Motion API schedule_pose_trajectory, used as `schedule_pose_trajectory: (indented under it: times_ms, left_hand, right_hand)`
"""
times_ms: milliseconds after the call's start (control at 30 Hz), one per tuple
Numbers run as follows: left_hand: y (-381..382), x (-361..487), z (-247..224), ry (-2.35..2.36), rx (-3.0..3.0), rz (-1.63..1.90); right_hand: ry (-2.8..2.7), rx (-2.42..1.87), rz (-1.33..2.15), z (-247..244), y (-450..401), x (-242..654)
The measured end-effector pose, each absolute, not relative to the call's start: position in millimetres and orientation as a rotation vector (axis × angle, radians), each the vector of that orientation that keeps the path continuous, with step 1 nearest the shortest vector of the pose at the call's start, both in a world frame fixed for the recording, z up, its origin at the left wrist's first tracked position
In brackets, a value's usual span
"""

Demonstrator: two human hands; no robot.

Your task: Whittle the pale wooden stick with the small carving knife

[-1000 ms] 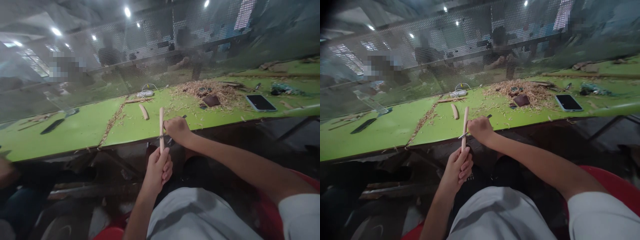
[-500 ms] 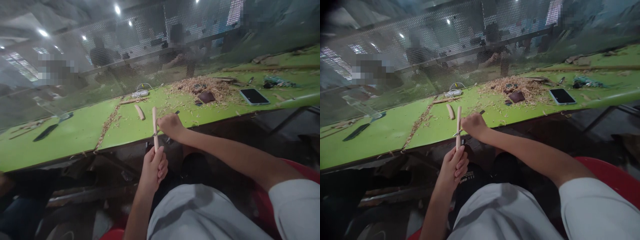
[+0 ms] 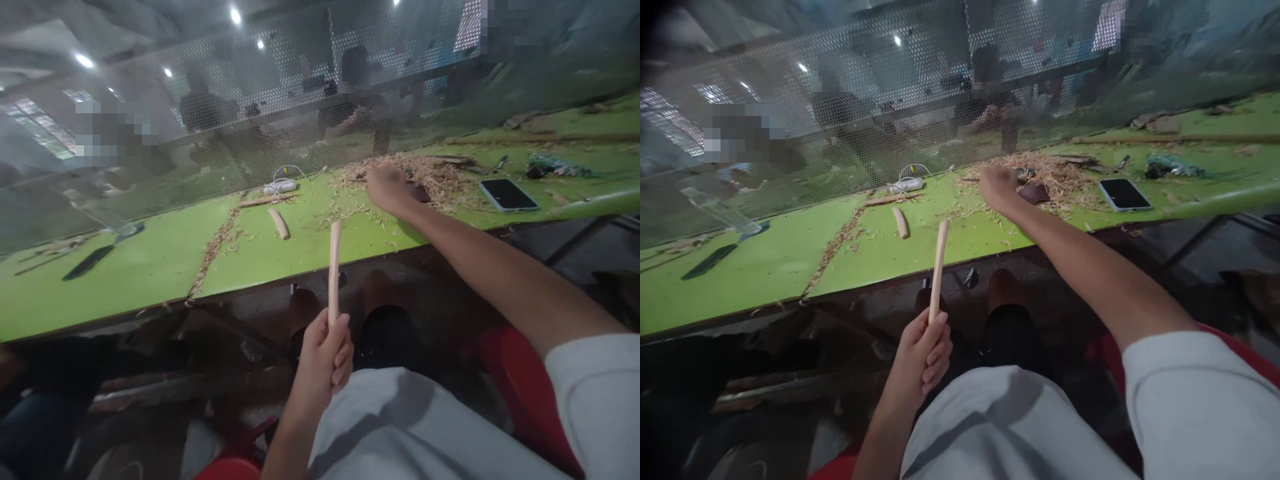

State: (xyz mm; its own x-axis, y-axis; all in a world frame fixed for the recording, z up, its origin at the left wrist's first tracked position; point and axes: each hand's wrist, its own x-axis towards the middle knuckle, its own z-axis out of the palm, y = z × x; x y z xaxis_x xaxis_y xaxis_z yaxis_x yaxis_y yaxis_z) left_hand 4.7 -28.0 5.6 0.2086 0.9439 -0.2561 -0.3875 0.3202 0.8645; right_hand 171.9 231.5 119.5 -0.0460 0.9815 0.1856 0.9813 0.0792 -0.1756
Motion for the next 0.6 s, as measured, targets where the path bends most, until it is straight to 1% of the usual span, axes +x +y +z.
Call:
schedule_pose_trajectory:
  times_ms: [67,167,400,600]
  left_hand:
    - [-21,4,5,0.924,0.748,1.087]
    - [-12,3,5,0.927,0.753,1.106]
    - [-6,6,7,0.964,0.777,1.14]
    - [-7,12,11,0.981,0.807,1.179]
  right_hand:
    - [-2.104,-1.974,-0.105,116,220,178]
    - [-2.201,-1.897,-0.173,104,182,173]
    - [-2.647,-1.632,-0.102,66,85,133]
    - [-2.754,-1.472,-0.156,52,77,121]
